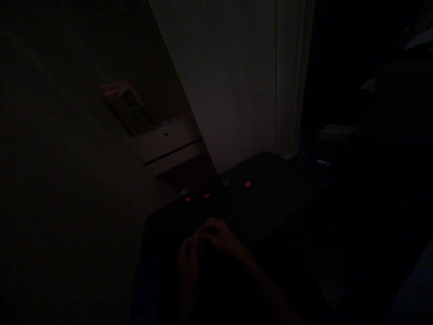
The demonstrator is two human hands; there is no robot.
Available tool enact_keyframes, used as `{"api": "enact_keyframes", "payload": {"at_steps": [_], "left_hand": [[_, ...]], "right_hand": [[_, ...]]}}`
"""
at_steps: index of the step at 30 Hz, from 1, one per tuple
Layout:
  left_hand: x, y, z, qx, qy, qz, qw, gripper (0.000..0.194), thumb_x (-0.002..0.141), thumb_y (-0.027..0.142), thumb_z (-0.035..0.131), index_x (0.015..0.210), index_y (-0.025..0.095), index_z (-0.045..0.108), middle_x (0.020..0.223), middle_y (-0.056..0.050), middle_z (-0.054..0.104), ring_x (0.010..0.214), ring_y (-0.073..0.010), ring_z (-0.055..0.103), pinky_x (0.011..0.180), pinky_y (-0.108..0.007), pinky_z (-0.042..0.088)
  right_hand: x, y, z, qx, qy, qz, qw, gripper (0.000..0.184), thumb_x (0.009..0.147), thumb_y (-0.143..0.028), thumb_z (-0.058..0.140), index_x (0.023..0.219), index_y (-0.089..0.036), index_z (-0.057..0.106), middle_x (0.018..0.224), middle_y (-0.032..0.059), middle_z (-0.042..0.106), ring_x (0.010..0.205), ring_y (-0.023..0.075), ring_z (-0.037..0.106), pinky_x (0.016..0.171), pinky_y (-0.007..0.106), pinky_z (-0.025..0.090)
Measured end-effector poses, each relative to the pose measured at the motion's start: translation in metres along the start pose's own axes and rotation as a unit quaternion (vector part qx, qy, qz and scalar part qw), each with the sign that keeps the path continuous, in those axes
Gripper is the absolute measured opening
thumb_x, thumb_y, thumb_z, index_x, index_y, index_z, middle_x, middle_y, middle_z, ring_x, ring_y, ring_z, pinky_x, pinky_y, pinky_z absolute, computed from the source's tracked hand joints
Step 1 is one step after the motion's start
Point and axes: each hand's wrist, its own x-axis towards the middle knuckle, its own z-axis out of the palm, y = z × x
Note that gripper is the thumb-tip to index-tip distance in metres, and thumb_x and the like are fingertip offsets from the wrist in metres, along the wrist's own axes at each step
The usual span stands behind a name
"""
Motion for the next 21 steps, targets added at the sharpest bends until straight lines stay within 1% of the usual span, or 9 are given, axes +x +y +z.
{"api": "enact_keyframes", "payload": {"at_steps": [7, 18, 21], "left_hand": [[0.0006, 0.0001, 0.0004, 0.008, 0.001, 0.008, 1.0, 0.066, 0.075, 0.081, 0.057, 0.08, 0.016, 0.068, 0.068, -0.005, 0.065, 0.063, -0.018, 0.059, 0.06, -0.029, 0.048], [0.0002, -0.0019, 0.0002, -0.002, -0.003, 0.008, 1.0, 0.063, 0.077, 0.079, 0.058, 0.079, 0.016, 0.068, 0.066, -0.004, 0.064, 0.06, -0.017, 0.058, 0.058, -0.028, 0.048], [0.0003, 0.0002, 0.0007, 0.001, -0.005, 0.01, 1.0, 0.065, 0.077, 0.08, 0.057, 0.077, 0.016, 0.067, 0.066, -0.005, 0.064, 0.061, -0.0176, 0.059, 0.058, -0.029, 0.048]], "right_hand": [[0.0, -0.0001, 0.001, 0.0, 0.015, 0.009, 1.0, 0.007, 0.087, -0.023, 0.073, 0.092, -0.019, 0.077, 0.092, 0.0036, 0.073, 0.089, 0.0189, 0.068, 0.082, 0.029, 0.049], [-0.0002, 0.0006, 0.0002, -0.003, 0.006, 0.01, 1.0, 0.011, 0.089, -0.029, 0.071, 0.091, -0.019, 0.076, 0.093, 0.0043, 0.074, 0.089, 0.0195, 0.068, 0.082, 0.03, 0.051], [-0.0001, -0.0012, 0.0, 0.002, 0.007, 0.01, 1.0, 0.01, 0.088, -0.027, 0.071, 0.092, -0.019, 0.076, 0.093, 0.0043, 0.074, 0.09, 0.0197, 0.068, 0.083, 0.031, 0.05]]}}
